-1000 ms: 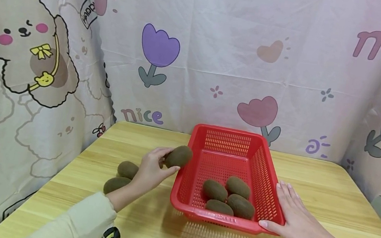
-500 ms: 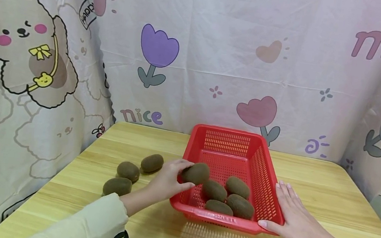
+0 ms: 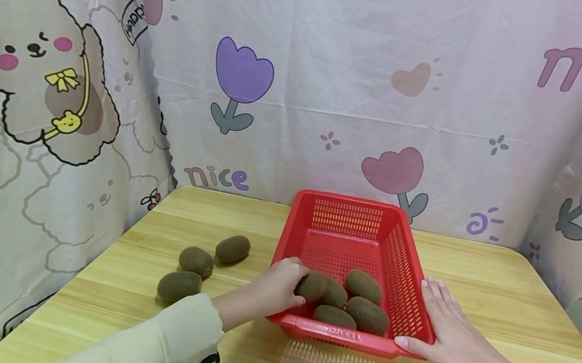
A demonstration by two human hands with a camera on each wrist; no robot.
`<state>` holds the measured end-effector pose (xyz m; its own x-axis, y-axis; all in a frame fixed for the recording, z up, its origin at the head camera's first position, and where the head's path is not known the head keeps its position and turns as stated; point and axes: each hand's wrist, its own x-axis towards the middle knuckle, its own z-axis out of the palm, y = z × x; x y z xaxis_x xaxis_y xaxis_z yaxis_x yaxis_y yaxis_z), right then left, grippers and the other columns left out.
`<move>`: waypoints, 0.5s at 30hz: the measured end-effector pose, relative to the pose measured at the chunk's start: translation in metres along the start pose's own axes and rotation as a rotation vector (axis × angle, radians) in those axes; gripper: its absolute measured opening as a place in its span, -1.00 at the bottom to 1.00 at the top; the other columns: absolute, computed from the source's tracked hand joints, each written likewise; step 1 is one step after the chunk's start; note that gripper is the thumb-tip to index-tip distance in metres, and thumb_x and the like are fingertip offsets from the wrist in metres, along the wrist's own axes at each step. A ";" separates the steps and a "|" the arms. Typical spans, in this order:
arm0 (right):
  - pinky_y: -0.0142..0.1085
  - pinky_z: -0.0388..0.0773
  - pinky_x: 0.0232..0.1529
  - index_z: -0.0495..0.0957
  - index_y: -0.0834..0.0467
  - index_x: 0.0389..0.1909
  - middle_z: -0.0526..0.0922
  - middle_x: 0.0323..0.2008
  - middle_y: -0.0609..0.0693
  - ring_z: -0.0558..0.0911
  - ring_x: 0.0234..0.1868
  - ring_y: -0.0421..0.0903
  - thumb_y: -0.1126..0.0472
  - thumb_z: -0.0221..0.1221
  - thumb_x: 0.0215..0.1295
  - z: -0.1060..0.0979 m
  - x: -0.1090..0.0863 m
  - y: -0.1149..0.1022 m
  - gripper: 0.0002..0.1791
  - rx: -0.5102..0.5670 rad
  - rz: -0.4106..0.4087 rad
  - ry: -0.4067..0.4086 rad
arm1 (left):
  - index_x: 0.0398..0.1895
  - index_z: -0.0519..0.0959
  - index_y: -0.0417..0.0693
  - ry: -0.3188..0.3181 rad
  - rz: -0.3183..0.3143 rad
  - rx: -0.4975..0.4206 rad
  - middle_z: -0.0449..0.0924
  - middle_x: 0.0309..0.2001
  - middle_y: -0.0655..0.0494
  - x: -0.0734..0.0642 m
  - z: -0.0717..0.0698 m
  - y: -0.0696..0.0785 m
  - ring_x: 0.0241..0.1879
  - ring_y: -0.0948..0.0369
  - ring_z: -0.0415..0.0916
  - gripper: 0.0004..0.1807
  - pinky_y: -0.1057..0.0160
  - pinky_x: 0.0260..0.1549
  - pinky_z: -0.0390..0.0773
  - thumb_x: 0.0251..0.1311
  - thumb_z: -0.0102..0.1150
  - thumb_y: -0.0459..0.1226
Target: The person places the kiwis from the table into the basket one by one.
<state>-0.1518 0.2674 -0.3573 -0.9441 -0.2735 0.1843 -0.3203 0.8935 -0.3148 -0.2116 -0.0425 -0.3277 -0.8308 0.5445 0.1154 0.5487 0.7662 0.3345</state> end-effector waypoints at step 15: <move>-0.73 -0.63 0.09 -0.12 0.39 0.40 -0.09 0.41 0.39 -0.09 0.42 0.32 -0.22 0.22 0.03 0.000 -0.001 0.000 0.15 0.011 0.001 0.002 | -0.47 0.50 -0.22 -0.062 -0.034 -0.058 0.44 -0.56 0.08 0.008 0.005 0.004 -0.52 0.30 0.28 -0.73 0.44 -0.56 0.32 -0.07 0.40 -0.25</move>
<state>-0.1506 0.2678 -0.3580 -0.9442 -0.2719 0.1856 -0.3202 0.8897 -0.3255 -0.2158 -0.0327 -0.3304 -0.8404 0.5400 0.0458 0.5125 0.7645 0.3911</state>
